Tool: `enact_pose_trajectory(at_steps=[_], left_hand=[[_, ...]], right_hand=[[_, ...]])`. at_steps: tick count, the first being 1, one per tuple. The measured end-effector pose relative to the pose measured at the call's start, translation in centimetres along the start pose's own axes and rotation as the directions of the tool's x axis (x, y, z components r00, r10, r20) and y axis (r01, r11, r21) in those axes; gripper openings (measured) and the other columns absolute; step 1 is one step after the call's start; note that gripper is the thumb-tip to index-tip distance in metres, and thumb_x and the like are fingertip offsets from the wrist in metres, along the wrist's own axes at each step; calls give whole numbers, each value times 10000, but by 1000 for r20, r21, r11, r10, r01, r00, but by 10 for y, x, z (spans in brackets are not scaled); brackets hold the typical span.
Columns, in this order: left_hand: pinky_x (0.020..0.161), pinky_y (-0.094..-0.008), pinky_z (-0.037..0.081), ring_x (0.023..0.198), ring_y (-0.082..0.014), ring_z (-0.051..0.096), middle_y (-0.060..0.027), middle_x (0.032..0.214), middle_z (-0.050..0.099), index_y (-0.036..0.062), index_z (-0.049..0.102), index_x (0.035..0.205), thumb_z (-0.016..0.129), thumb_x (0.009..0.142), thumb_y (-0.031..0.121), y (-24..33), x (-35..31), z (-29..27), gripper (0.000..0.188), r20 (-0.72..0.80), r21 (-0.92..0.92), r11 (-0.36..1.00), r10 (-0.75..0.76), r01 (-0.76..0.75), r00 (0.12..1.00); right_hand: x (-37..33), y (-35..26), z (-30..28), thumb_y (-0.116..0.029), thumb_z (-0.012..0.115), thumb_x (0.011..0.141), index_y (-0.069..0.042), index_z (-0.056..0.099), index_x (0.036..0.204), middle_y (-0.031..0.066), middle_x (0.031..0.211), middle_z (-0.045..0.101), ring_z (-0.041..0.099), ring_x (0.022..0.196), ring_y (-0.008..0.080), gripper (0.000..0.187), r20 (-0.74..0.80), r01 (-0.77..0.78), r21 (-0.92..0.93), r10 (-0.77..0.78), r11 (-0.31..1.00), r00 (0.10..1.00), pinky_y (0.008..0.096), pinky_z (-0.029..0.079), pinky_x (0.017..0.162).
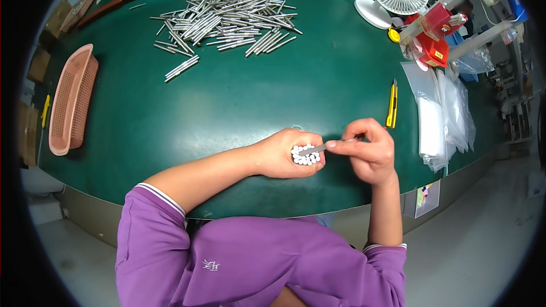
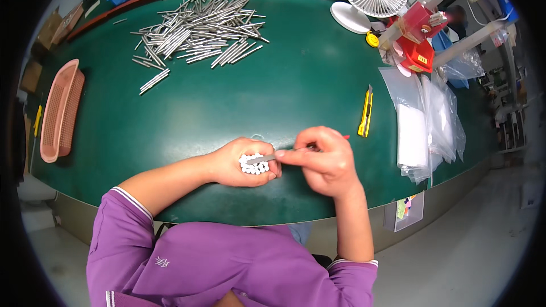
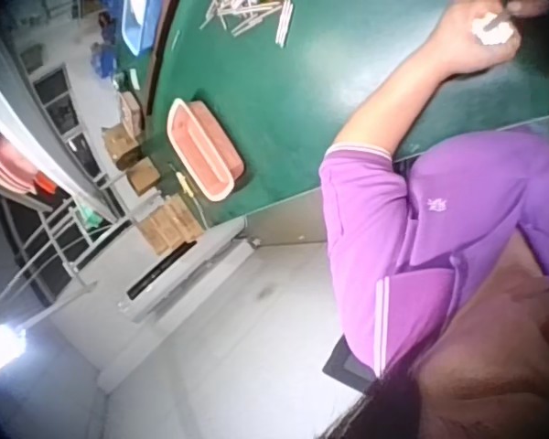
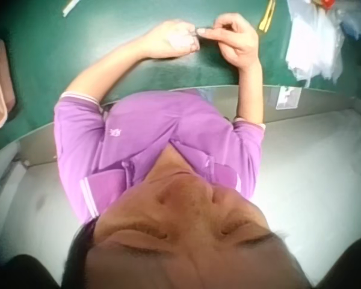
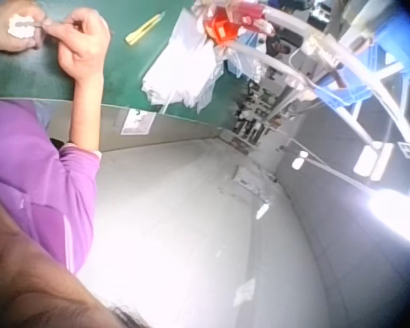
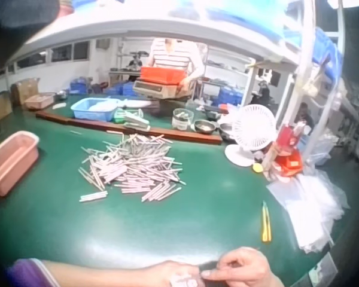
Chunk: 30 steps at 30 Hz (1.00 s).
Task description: The person organizes a pile of small metal rods on a green workbench, aligning them into neat rows. They then gather the aligned rods and place them into a clear plastic bag. The person repeats this process with another batch of rods, using a yellow utility knife to assist in the alignment.
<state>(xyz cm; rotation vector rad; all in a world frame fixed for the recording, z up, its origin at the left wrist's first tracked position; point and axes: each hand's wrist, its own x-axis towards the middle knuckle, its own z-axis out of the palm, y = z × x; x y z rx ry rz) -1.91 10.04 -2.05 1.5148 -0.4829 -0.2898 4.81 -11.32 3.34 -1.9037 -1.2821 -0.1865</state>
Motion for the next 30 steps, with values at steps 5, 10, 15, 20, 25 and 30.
enact_pose_trajectory(at_steps=[5, 10, 15, 20, 25, 30], left_hand=[[744, -312, 518, 818, -164, 654, -54, 882, 688, 69, 626, 924, 697, 822, 114, 2, -3, -1, 133, 41, 32, 999, 15, -16, 999], [767, -287, 510, 849, -136, 647, -35, 900, 698, 75, 634, 907, 690, 840, 85, 4, 2, -2, 88, 59, 41, 999, 29, -31, 998], [726, -298, 498, 800, -141, 637, -29, 851, 691, 85, 644, 890, 715, 798, 97, 11, 1, -5, 116, 55, 108, 991, -82, 76, 995], [715, -298, 494, 779, -139, 628, -22, 826, 678, 89, 651, 895, 715, 769, 83, 10, 1, -6, 141, 55, 80, 996, -40, 36, 998], [714, -299, 496, 779, -140, 628, -20, 827, 677, 85, 646, 901, 722, 753, 80, 10, 1, -6, 167, 62, 79, 996, -45, 40, 997], [706, -302, 497, 775, -143, 631, -17, 831, 674, 84, 639, 917, 733, 739, 84, 11, 2, -5, 201, 41, 119, 992, -54, 49, 998]], right_hand=[[6, 0, 8, 18, 623, 685, -123, 766, 889, 38, 849, 579, 572, 678, 188, 286, 49, 142, 32, -144, 989, 988, 331, 463, 600], [-11, -9, -1, -105, 787, 640, -120, 737, 967, 36, 790, 563, 566, 646, 185, 331, -134, 1, -27, -4, 1000, 991, 313, 446, 557], [-5, -19, 14, -169, 787, 656, -253, 771, 1002, -40, 709, 510, 526, 592, 139, 356, 43, 115, -224, -108, 968, 993, 301, 411, 507], [2, -24, 14, -145, 774, 657, -274, 772, 994, -53, 695, 491, 489, 561, 123, 361, 42, 187, -295, -183, 937, 982, 285, 386, 484], [0, -24, 14, -143, 768, 655, -241, 770, 972, -58, 686, 502, 491, 561, 117, 332, 45, 247, -323, -245, 914, 968, 279, 385, 480], [3, -26, 19, -152, 764, 662, -219, 765, 969, -54, 692, 528, 495, 554, 118, 315, 42, 244, -321, -243, 915, 969, 286, 391, 476]])
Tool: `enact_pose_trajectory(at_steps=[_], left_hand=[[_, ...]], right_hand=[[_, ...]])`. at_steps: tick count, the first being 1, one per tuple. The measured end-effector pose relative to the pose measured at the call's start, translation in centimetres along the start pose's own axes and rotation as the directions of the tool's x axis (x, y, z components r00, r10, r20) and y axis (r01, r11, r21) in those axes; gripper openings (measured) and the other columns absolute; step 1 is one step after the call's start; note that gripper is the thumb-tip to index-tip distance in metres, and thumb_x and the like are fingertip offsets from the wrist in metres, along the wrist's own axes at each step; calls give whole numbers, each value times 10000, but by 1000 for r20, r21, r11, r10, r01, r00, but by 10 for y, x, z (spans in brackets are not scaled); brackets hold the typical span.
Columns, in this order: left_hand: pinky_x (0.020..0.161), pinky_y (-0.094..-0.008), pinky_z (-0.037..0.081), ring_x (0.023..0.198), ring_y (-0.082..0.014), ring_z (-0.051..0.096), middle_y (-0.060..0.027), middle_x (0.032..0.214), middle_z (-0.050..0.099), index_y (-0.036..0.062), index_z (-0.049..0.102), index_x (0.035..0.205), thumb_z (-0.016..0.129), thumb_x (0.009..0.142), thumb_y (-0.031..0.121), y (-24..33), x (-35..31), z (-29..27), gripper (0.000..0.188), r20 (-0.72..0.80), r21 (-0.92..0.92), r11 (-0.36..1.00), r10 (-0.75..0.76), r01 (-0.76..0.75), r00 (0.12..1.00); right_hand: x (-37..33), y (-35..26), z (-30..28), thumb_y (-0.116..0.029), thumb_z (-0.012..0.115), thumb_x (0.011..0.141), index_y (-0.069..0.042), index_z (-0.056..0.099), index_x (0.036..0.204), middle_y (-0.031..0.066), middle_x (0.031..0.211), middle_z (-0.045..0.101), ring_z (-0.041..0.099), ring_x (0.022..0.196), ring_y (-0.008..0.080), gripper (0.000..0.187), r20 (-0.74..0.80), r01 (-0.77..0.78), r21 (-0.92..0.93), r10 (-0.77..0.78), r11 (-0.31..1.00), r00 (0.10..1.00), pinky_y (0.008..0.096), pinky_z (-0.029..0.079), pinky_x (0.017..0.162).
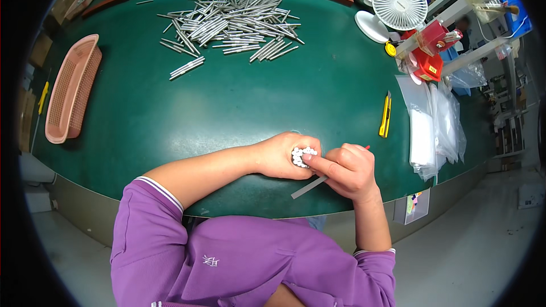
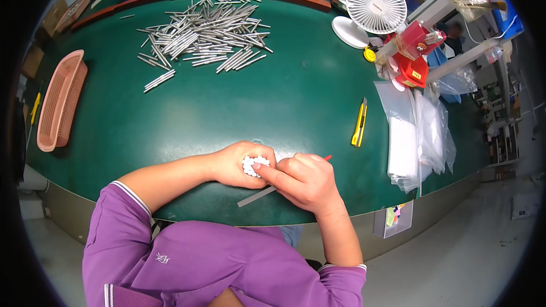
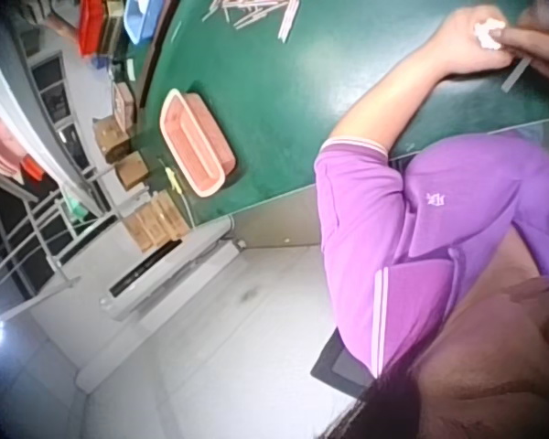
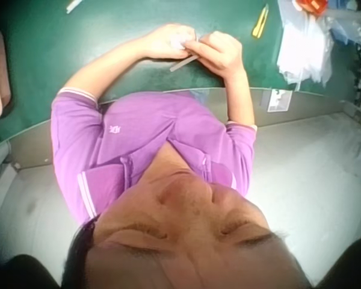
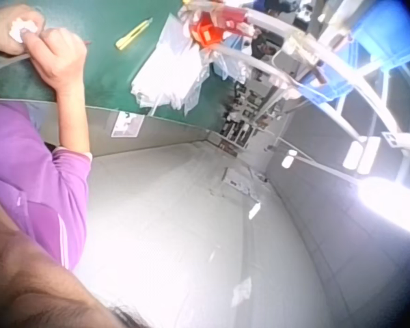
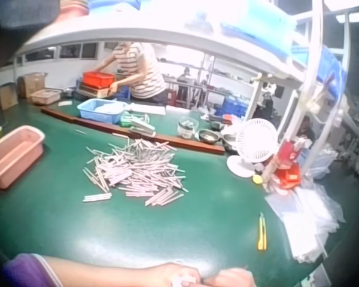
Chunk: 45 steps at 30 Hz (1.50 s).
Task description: The person organizes a pile of small metal rods on a green workbench, aligning them into neat rows. They then gather the aligned rods and place them into a clear plastic bag. The person repeats this process with another batch of rods, using a yellow utility knife to assist in the alignment.
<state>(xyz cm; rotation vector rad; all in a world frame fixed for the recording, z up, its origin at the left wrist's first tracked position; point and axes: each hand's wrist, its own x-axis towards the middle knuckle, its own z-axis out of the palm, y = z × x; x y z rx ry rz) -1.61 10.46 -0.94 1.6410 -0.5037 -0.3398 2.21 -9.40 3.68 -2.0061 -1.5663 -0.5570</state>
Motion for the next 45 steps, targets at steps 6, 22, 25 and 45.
enact_pose_trajectory(at_steps=[6, 22, 25, 45], left_hand=[[682, -315, 496, 755, -174, 628, -32, 818, 664, 95, 625, 903, 738, 745, 125, -1, -1, 0, 196, -13, -2, 1000, -13, 13, 1000], [691, -307, 506, 799, -134, 630, -33, 867, 677, 80, 632, 894, 750, 798, 160, 3, 0, -1, 172, -18, 30, 998, -60, 60, 998], [752, -295, 511, 839, -125, 630, -45, 899, 680, 71, 646, 917, 739, 819, 127, 2, -1, 0, 146, -26, -14, 999, -52, 52, 998], [847, -392, 523, 971, -281, 643, -116, 1019, 678, 31, 638, 1026, 757, 772, 216, -4, -1, 9, 335, -143, 345, 934, 149, -92, 978]], right_hand=[[2, 0, -1, -142, 751, 669, -228, 761, 1006, -53, 692, 532, 510, 573, 123, 348, -10, -8, 22, 8, 1000, 1000, 284, 402, 489], [0, 2, -5, -158, 741, 686, -198, 742, 1081, -19, 682, 515, 535, 603, 168, 397, 51, -53, -10, 54, 999, 997, 314, 444, 527], [-8, 4, -9, -155, 748, 686, -178, 740, 1031, -6, 681, 522, 559, 622, 184, 345, -25, -86, -82, 84, 993, 996, 324, 461, 545], [11, -16, 35, -252, 699, 832, -101, 611, 864, 47, 837, 545, 618, 700, 245, 177, -46, -99, -125, 94, 987, 995, 368, 516, 608]])
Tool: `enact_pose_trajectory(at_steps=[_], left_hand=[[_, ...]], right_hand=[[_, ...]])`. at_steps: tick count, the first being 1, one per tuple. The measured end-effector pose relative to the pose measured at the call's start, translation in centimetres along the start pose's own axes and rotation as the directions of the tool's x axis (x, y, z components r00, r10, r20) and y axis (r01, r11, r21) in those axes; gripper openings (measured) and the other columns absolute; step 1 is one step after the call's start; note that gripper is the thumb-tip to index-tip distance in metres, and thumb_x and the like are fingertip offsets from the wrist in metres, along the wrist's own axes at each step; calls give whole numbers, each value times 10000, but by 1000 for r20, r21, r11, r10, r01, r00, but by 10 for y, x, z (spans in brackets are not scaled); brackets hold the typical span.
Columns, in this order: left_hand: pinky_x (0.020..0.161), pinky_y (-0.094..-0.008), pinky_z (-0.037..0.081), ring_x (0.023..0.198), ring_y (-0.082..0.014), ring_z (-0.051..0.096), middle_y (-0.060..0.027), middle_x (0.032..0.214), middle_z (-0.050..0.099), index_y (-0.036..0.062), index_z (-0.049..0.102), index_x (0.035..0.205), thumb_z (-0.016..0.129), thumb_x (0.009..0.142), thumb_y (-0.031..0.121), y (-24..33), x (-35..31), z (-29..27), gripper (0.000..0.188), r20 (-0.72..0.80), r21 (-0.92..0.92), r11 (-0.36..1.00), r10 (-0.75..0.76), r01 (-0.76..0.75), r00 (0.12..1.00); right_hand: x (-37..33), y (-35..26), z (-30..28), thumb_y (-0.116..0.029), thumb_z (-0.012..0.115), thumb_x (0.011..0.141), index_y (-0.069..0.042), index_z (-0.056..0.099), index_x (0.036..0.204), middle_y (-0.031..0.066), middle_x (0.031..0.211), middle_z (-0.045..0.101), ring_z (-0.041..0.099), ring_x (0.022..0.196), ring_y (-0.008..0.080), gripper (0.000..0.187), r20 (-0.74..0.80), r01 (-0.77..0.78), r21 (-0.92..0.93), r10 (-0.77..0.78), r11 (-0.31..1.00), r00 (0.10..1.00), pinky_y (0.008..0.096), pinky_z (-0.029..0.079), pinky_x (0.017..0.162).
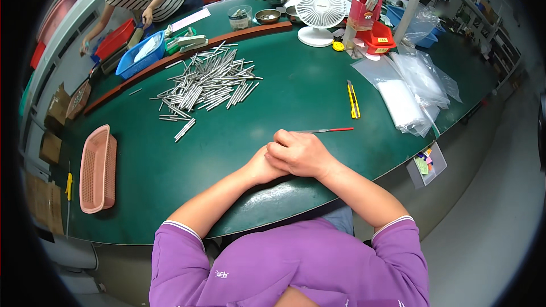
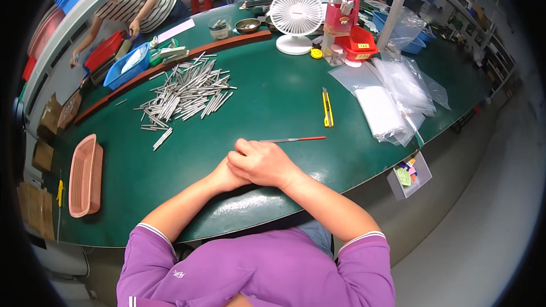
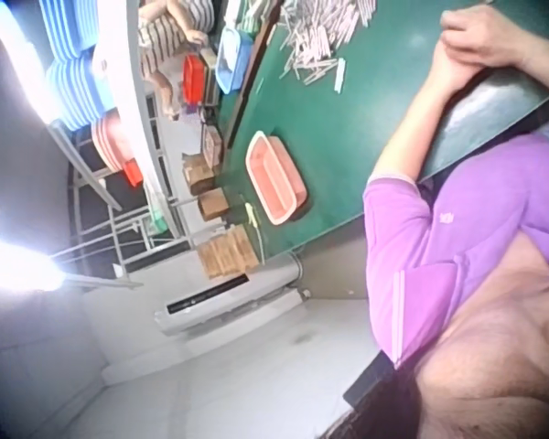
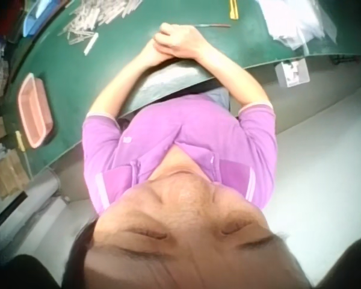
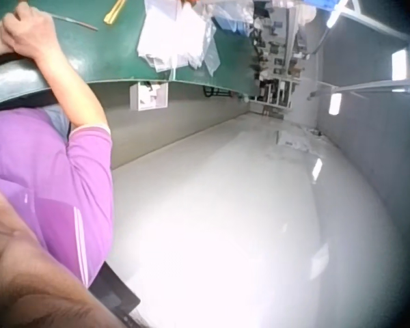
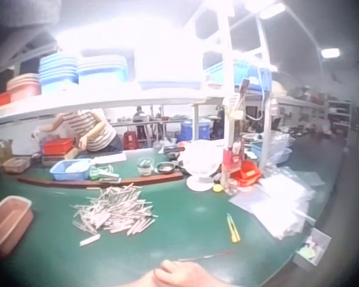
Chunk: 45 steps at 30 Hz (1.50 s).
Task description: The person organizes a pile of small metal rods on a green workbench, aligning them into neat rows. They then gather the aligned rods and place them into a clear plastic bag. The person repeats this process with another batch of rods, using a yellow utility knife to assist in the alignment.
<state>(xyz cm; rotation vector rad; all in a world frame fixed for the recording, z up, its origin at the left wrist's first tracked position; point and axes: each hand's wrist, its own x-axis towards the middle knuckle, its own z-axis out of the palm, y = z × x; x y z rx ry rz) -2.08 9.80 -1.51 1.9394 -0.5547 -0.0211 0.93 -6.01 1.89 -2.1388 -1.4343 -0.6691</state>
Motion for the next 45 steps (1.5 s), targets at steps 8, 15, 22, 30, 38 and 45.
enact_pose_trajectory(at_steps=[8, 15, 22, 30, 38, 45], left_hand=[[569, -282, 522, 641, -171, 620, -87, 743, 603, 29, 565, 881, 644, 860, 76, 33, -14, -16, 95, 370, -721, 376, -502, 583, 781], [699, -300, 602, 824, -218, 692, -146, 929, 666, -15, 583, 1086, 662, 935, 218, 48, -33, -12, 289, 536, -677, 217, -509, 703, 674], [1022, -405, 460, 1225, -307, 570, -215, 1328, 559, 72, 305, 1509, 689, 806, 635, 53, -35, -62, 979, 101, -215, 913, -333, 347, 938], [1189, -494, 184, 1466, -349, 246, -141, 1527, 400, 115, 433, 1472, 791, 755, 469, 17, -17, -14, 876, 207, 48, 991, 115, -128, 972], [1187, -525, 168, 1473, -381, 211, -142, 1563, 334, 124, 379, 1505, 788, 759, 474, 16, -17, -18, 920, 173, 69, 985, 144, -158, 974], [1180, -536, 200, 1473, -388, 215, -134, 1556, 345, 111, 342, 1507, 836, 726, 389, 17, -30, -10, 966, 163, 118, 966, 209, -229, 964]], right_hand=[[1, 3, -28, -173, 630, 856, -148, 624, 1200, 80, 1247, 575, 552, 1184, 286, 344, 29, -94, 88, 92, 992, 995, 459, 410, 1038], [-21, -3, -13, -145, 559, 863, -130, 587, 1245, 61, 1072, 640, 634, 1017, 277, 383, 291, -2, 259, -76, 966, 954, 397, 521, 868], [-37, -25, 6, -133, 740, 819, -70, 599, 1099, 73, 977, 667, 652, 905, 184, 319, 335, -590, 705, 549, 392, 765, 323, 523, 812], [-45, -24, 38, -198, 779, 722, -60, 659, 1059, 149, 1053, 677, 618, 1073, 362, 383, 204, -402, 681, 369, 612, 907, 473, 470, 946], [-44, -28, 19, -262, 822, 685, -52, 612, 1163, 185, 1249, 582, 527, 1195, 384, 562, 284, -535, 564, 461, 629, 841, 491, 413, 1020], [-48, -36, 15, -206, 788, 713, -42, 614, 1152, 183, 1227, 594, 525, 1209, 376, 500, 245, -462, 555, 395, 692, 886, 488, 406, 1028]])
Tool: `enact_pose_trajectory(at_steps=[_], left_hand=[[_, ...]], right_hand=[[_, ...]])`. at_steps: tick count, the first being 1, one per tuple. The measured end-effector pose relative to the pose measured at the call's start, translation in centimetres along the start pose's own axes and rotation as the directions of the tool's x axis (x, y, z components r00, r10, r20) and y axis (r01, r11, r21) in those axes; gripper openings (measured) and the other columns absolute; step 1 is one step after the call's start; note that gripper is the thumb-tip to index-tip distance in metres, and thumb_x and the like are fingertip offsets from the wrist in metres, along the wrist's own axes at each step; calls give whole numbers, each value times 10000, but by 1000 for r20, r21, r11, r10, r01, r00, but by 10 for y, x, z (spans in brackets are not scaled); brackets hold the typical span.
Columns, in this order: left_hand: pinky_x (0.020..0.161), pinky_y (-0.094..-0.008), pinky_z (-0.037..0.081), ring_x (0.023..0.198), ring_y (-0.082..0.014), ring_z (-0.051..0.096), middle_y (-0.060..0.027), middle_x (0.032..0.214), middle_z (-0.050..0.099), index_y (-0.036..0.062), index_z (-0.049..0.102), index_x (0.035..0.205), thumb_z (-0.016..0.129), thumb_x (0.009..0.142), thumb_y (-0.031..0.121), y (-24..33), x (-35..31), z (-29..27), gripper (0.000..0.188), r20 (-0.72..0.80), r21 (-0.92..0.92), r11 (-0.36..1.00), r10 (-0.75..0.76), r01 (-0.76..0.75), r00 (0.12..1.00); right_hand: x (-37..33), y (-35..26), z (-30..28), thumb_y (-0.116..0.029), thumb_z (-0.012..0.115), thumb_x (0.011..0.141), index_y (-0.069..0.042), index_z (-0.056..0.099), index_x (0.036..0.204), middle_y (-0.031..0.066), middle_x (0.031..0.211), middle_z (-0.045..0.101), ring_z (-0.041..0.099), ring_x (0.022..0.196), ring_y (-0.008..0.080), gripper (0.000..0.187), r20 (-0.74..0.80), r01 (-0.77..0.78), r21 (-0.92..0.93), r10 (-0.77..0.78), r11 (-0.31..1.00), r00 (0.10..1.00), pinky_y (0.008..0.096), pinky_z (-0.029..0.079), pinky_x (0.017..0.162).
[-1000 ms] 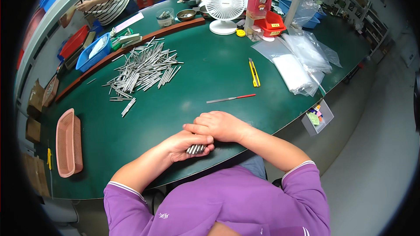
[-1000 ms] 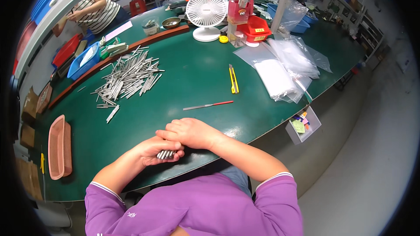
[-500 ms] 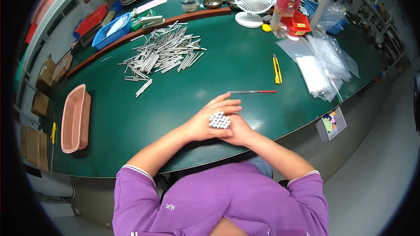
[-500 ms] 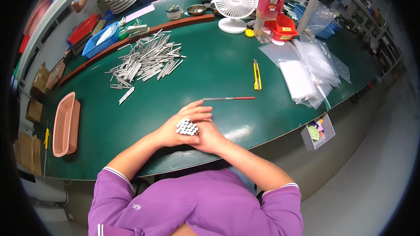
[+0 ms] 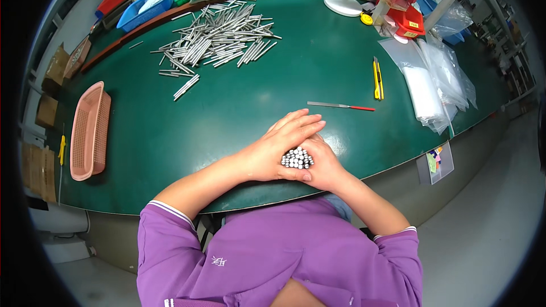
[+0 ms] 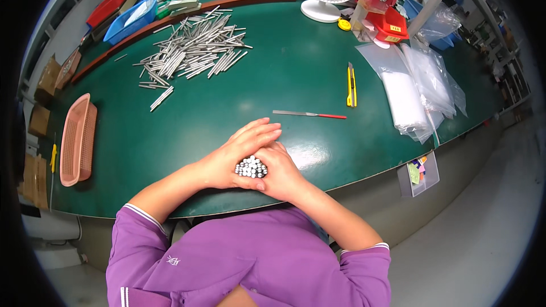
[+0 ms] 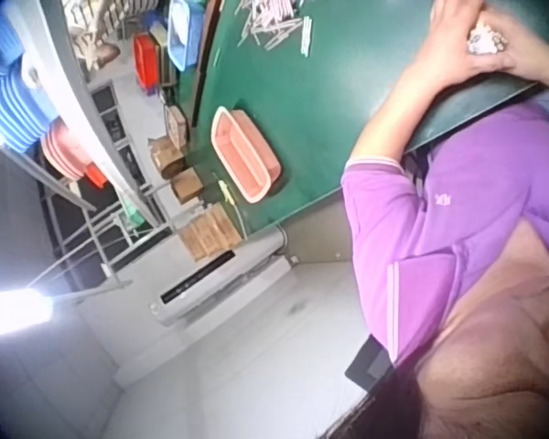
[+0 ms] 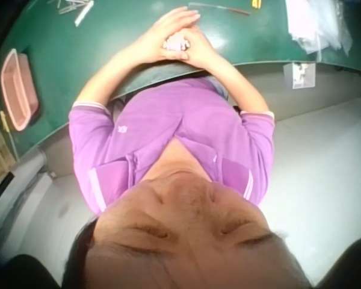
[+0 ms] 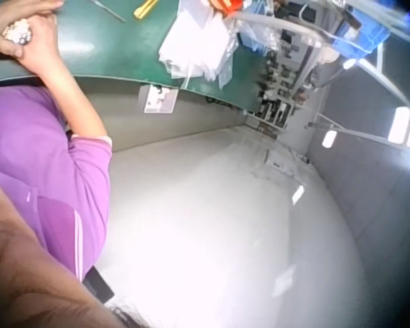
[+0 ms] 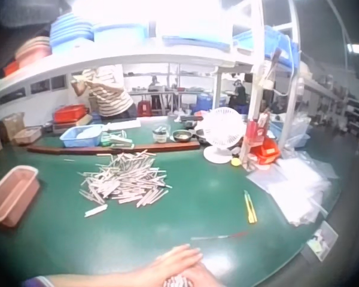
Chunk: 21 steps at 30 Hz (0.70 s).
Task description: The person organizes a pile of small metal rods on a green workbench, aligning them into neat rows. They then gather the aligned rods and place them into a clear plastic bag. The person repeats this process with another batch of rods, using a yellow utility knife to assist in the alignment.
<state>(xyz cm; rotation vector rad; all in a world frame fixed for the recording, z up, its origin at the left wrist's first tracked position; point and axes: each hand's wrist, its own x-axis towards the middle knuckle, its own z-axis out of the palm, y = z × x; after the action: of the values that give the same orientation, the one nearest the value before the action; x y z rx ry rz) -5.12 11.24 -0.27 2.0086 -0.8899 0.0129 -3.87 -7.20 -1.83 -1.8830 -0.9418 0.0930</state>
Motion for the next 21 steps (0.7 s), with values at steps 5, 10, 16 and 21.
enact_pose_trajectory(at_steps=[5, 10, 16, 21], left_hand=[[1178, -533, 207, 1470, -390, 223, -149, 1549, 347, 99, 337, 1509, 835, 722, 400, -1, -3, 1, 979, -15, -4, 1000, -5, 5, 1000], [1179, -519, 212, 1464, -390, 235, -175, 1549, 330, 58, 308, 1515, 831, 704, 452, 6, 0, -3, 1042, -8, 49, 998, -48, 48, 999], [1176, -501, 221, 1449, -392, 262, -207, 1543, 320, 23, 178, 1542, 780, 577, 724, 13, 13, -16, 1337, -28, 116, 993, -33, 36, 999], [1085, -460, 377, 1283, -359, 508, -196, 1348, 552, 1, 528, 1349, 682, 894, 408, 41, 63, -29, 629, -201, 191, 955, 265, -228, 943]], right_hand=[[1, -1, 3, -163, 786, 708, -28, 608, 1139, 185, 1215, 599, 536, 1195, 382, 486, 12, -20, 61, 19, 998, 1000, 486, 423, 1012], [2, -3, 2, -108, 790, 701, -26, 599, 1140, 178, 1129, 640, 623, 1074, 353, 485, 45, -65, 184, 57, 981, 997, 429, 498, 927], [-1, -7, -2, -155, 809, 761, -53, 590, 1041, 117, 983, 662, 663, 939, 288, 369, -54, -116, 247, 133, 962, 990, 373, 519, 809], [-10, 4, -39, -226, 793, 802, -73, 592, 995, 119, 884, 654, 669, 842, 303, 318, -275, -74, 68, 90, 995, 957, 398, 519, 732]])
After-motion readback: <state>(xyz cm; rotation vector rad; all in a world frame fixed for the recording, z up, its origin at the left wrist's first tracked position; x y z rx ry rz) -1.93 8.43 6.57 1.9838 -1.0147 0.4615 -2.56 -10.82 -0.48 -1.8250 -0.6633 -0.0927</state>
